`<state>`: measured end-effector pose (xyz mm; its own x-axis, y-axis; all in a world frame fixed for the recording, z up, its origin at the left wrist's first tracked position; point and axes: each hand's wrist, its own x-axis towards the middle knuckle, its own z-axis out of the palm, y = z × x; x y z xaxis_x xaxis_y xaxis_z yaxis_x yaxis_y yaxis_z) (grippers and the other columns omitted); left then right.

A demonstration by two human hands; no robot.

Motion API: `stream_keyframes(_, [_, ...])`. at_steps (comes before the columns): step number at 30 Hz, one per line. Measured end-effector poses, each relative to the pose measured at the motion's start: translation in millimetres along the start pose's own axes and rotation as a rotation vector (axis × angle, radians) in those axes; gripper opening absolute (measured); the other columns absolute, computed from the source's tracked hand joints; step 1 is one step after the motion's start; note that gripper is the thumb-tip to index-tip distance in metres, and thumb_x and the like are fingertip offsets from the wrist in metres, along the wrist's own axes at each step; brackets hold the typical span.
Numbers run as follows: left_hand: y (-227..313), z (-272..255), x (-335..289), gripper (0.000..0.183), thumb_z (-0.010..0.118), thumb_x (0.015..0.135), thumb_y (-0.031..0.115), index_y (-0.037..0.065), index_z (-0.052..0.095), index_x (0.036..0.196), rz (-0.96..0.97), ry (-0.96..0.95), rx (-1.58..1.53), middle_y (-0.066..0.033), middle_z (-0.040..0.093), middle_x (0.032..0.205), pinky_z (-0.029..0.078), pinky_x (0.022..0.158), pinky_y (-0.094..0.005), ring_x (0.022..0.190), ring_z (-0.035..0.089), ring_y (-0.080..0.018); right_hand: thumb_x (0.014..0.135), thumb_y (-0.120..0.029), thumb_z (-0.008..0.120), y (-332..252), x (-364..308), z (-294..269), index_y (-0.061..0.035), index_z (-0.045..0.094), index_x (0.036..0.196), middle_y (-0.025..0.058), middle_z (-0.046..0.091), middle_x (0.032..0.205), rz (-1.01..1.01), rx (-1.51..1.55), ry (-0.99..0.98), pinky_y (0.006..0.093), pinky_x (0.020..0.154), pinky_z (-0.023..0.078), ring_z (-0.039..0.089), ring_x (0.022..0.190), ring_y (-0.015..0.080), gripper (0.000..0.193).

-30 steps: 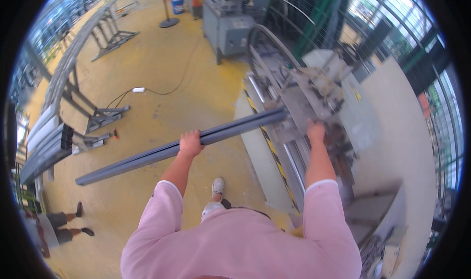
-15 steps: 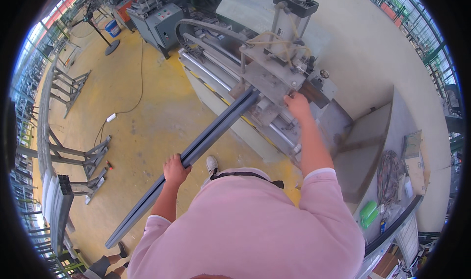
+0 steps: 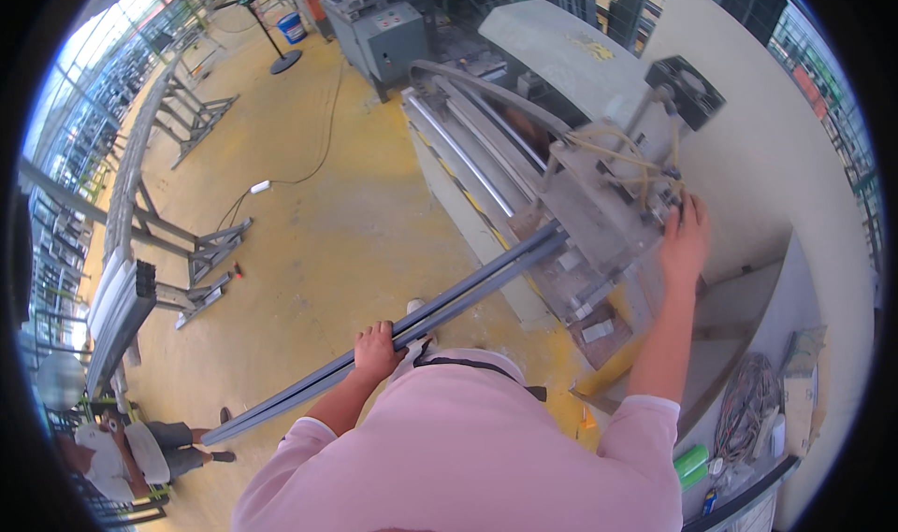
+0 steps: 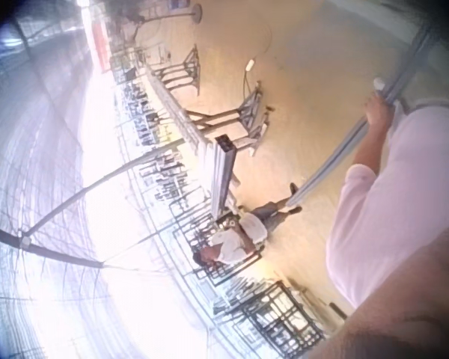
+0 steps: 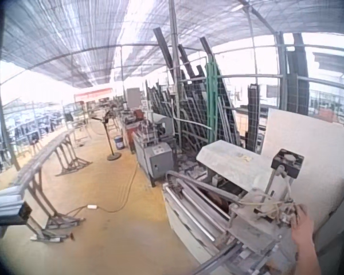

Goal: The person carries metal extrusions, aligns one with a yellow miter saw to cut it, then moves the pieces to another station, feeds them into an industrial machine, and pulls a lever to process them.

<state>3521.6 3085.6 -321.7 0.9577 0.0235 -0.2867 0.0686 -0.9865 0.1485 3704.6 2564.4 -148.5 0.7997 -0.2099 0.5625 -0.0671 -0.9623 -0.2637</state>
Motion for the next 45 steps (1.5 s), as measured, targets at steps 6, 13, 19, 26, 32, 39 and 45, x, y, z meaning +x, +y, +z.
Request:
stream_keyframes(6, [4, -1, -5, 0.058, 0.078, 0.080, 0.044, 0.004, 0.057, 0.117, -0.041, -0.043, -0.057, -0.0156, 0.063, 0.111, 0.048, 0.093, -0.0450, 0.106, 0.063, -0.0355, 0.104, -0.021, 0.047, 27, 0, -4, -0.0062, 0.059, 0.134, 0.0183, 0.058, 0.132, -0.051, -0.103, -0.084, 0.0451, 0.102, 0.045, 0.055, 0.121, 0.0379, 0.036])
stream_keyframes(13, [-28, -26, 25, 0.073, 0.053, 0.091, 0.068, 0.000, 0.059, 0.115, 0.086, -0.299, -0.410, -0.0252, 0.066, 0.111, 0.049, 0.094, -0.0503, 0.108, 0.063, -0.0427, 0.104, -0.029, 0.055, -71, -139, 59, 0.0049, 0.065, 0.119, 0.0181, 0.067, 0.115, 0.273, 0.589, -0.335, 0.0383, 0.096, 0.049, 0.063, 0.107, 0.0281, 0.039])
stream_keyframes(19, [-9, 2, 48, 0.064, 0.049, 0.098, 0.059, 0.006, 0.059, 0.133, 0.158, -0.366, -0.597, -0.0228, 0.066, 0.123, 0.044, 0.101, -0.0520, 0.117, 0.060, -0.0425, 0.083, -0.079, 0.059, -133, -200, 179, -0.0057, 0.043, 0.144, 0.0177, 0.051, 0.140, 1.258, 1.440, -0.969, 0.0553, 0.103, 0.044, 0.052, 0.124, 0.0318, 0.096])
stream_keyframes(26, [-52, -8, 13, 0.058, 0.053, 0.097, 0.055, 0.006, 0.064, 0.127, 0.210, -0.374, -0.682, -0.0224, 0.067, 0.119, 0.046, 0.096, -0.0515, 0.112, 0.061, -0.0417, 0.086, -0.082, 0.047, -193, -208, 188, -0.0158, 0.031, 0.154, 0.0141, 0.042, 0.150, 1.237, 1.469, -0.735, 0.0514, 0.108, 0.043, 0.047, 0.132, 0.0329, 0.097])
stream_keyframes(32, [-158, 30, -43, 0.065, 0.052, 0.097, 0.058, 0.004, 0.060, 0.132, 0.237, -0.435, -0.769, -0.0250, 0.066, 0.120, 0.046, 0.097, -0.0514, 0.113, 0.061, -0.0426, 0.088, -0.080, 0.047, -271, -300, 152, -0.0143, 0.027, 0.156, 0.0154, 0.036, 0.153, 1.204, 1.488, -0.691, 0.0524, 0.110, 0.041, 0.043, 0.136, 0.0337, 0.097])
stream_keyframes(39, [-248, 49, -118, 0.077, 0.056, 0.093, 0.064, -0.001, 0.054, 0.134, 0.187, -0.586, -0.929, -0.0251, 0.063, 0.124, 0.045, 0.100, -0.0479, 0.118, 0.059, -0.0387, 0.087, -0.079, 0.050, -363, -372, 115, -0.0116, 0.022, 0.158, 0.0152, 0.034, 0.152, 1.120, 1.541, -0.721, 0.0488, 0.114, 0.037, 0.041, 0.136, 0.0330, 0.102])
stream_keyframes(45, [-232, 28, -88, 0.097, 0.071, 0.082, 0.065, -0.006, 0.041, 0.141, 0.216, -0.499, -1.166, -0.0245, 0.062, 0.122, 0.044, 0.101, -0.0437, 0.118, 0.058, -0.0341, 0.094, -0.069, 0.052, -449, -317, 82, -0.0050, 0.030, 0.151, 0.0167, 0.043, 0.132, 0.819, 1.471, -0.798, 0.0477, 0.104, 0.042, 0.048, 0.120, 0.0318, 0.088])
